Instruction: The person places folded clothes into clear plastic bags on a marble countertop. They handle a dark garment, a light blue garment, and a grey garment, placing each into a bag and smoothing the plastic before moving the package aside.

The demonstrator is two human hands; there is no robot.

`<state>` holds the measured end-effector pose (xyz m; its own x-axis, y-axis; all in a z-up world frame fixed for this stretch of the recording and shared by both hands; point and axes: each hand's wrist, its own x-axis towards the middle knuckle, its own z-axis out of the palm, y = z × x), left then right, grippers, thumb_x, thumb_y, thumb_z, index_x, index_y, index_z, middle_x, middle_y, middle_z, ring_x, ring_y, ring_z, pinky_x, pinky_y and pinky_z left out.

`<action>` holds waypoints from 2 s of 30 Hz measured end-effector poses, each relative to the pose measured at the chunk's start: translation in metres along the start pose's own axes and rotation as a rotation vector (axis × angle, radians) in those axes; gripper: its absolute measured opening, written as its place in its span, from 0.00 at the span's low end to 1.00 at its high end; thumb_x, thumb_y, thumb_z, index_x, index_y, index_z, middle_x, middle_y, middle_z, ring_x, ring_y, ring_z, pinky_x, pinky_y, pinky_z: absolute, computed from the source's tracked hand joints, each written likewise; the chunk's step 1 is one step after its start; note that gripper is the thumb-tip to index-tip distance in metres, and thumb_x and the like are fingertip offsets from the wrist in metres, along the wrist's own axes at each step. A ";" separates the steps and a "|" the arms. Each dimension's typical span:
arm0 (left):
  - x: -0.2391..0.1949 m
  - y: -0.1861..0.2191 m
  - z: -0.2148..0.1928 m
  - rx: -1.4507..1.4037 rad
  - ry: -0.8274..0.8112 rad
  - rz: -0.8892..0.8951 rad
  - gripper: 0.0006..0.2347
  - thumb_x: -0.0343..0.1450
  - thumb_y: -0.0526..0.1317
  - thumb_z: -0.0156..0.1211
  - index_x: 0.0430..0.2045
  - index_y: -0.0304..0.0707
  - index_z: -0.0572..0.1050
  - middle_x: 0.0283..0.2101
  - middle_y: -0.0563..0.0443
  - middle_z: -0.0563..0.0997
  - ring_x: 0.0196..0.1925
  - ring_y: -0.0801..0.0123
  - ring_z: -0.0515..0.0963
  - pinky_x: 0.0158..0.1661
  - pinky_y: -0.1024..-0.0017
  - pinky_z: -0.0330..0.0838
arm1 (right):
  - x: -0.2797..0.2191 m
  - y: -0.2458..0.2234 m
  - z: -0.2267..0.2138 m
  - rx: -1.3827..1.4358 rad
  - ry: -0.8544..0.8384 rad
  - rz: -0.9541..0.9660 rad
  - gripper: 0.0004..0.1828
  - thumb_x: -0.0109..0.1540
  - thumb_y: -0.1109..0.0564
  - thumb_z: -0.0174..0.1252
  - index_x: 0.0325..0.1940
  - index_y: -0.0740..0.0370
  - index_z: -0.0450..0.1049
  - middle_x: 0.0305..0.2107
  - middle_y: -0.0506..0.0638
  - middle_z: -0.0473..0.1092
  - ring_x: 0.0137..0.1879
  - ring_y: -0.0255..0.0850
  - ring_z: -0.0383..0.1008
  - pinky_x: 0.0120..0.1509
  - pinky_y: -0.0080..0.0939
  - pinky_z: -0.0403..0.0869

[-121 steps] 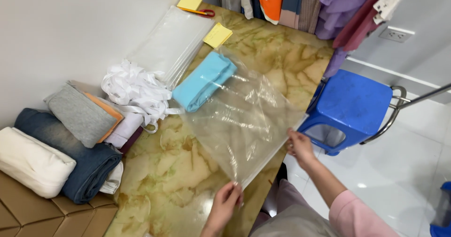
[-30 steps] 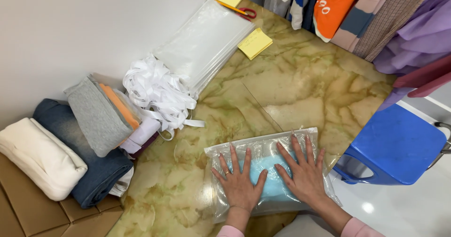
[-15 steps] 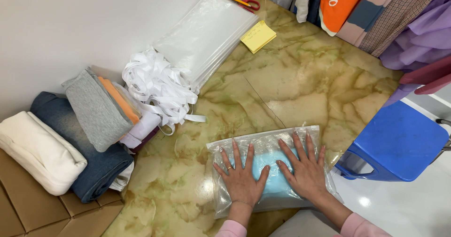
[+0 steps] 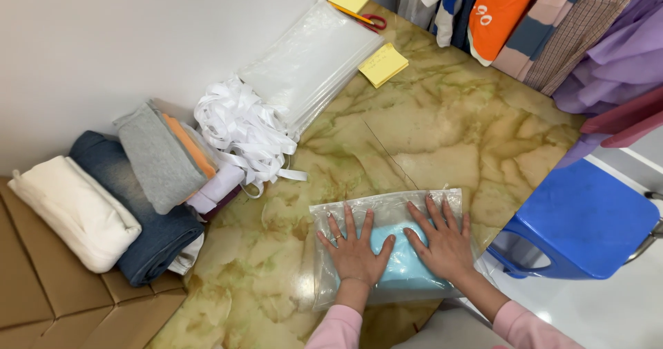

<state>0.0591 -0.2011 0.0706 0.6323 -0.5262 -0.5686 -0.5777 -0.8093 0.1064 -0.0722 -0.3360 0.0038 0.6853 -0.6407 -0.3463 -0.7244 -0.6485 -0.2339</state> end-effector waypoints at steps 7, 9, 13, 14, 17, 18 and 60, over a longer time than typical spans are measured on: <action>0.051 -0.086 0.088 -0.446 0.899 0.110 0.20 0.74 0.52 0.57 0.59 0.51 0.77 0.74 0.39 0.62 0.74 0.41 0.60 0.70 0.47 0.53 | 0.038 0.089 0.043 0.513 0.684 -0.102 0.33 0.62 0.44 0.65 0.67 0.61 0.70 0.61 0.63 0.67 0.69 0.59 0.64 0.75 0.57 0.62; 0.067 -0.119 0.086 -0.601 0.798 -0.227 0.24 0.71 0.50 0.64 0.60 0.40 0.73 0.58 0.34 0.76 0.63 0.39 0.75 0.63 0.46 0.67 | 0.074 0.132 0.055 0.842 0.492 0.240 0.47 0.62 0.39 0.74 0.75 0.68 0.64 0.47 0.62 0.77 0.50 0.54 0.79 0.54 0.52 0.77; 0.142 -0.167 0.093 -0.844 0.348 -0.363 0.26 0.71 0.62 0.61 0.61 0.57 0.72 0.52 0.57 0.86 0.62 0.59 0.81 0.60 0.57 0.75 | 0.122 0.156 0.047 0.708 0.263 0.290 0.26 0.60 0.29 0.72 0.53 0.44 0.84 0.32 0.46 0.80 0.37 0.43 0.82 0.36 0.45 0.78; 0.167 -0.176 0.104 -0.808 0.295 -0.397 0.24 0.67 0.68 0.62 0.53 0.64 0.78 0.48 0.62 0.87 0.59 0.62 0.83 0.57 0.60 0.77 | 0.130 0.158 0.046 0.772 0.192 0.327 0.28 0.58 0.33 0.74 0.52 0.53 0.84 0.31 0.51 0.80 0.34 0.45 0.81 0.32 0.45 0.79; 0.188 -0.180 0.109 -0.788 0.209 -0.431 0.20 0.60 0.67 0.70 0.40 0.68 0.85 0.41 0.65 0.88 0.54 0.64 0.85 0.52 0.66 0.81 | 0.144 0.157 0.041 0.910 0.092 0.360 0.29 0.57 0.42 0.76 0.51 0.67 0.81 0.28 0.56 0.77 0.29 0.45 0.76 0.25 0.41 0.75; 0.186 -0.178 0.106 -0.798 0.170 -0.432 0.17 0.56 0.61 0.77 0.35 0.67 0.87 0.39 0.62 0.89 0.51 0.62 0.87 0.49 0.69 0.81 | 0.147 0.157 0.039 0.987 0.060 0.362 0.29 0.58 0.46 0.76 0.51 0.73 0.80 0.27 0.56 0.74 0.28 0.43 0.71 0.22 0.38 0.70; -0.011 -0.071 0.098 0.176 0.976 -0.189 0.34 0.72 0.70 0.37 0.77 0.69 0.50 0.83 0.47 0.40 0.79 0.40 0.44 0.64 0.27 0.42 | 0.013 -0.047 0.040 -0.064 0.505 -0.472 0.38 0.66 0.28 0.40 0.81 0.30 0.51 0.82 0.48 0.42 0.87 0.54 0.36 0.75 0.84 0.44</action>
<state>0.0420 -0.1122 -0.0108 0.8218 -0.4407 0.3610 -0.4423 -0.8930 -0.0832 -0.0321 -0.2974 -0.0264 0.8880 -0.3869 0.2484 -0.3451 -0.9179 -0.1958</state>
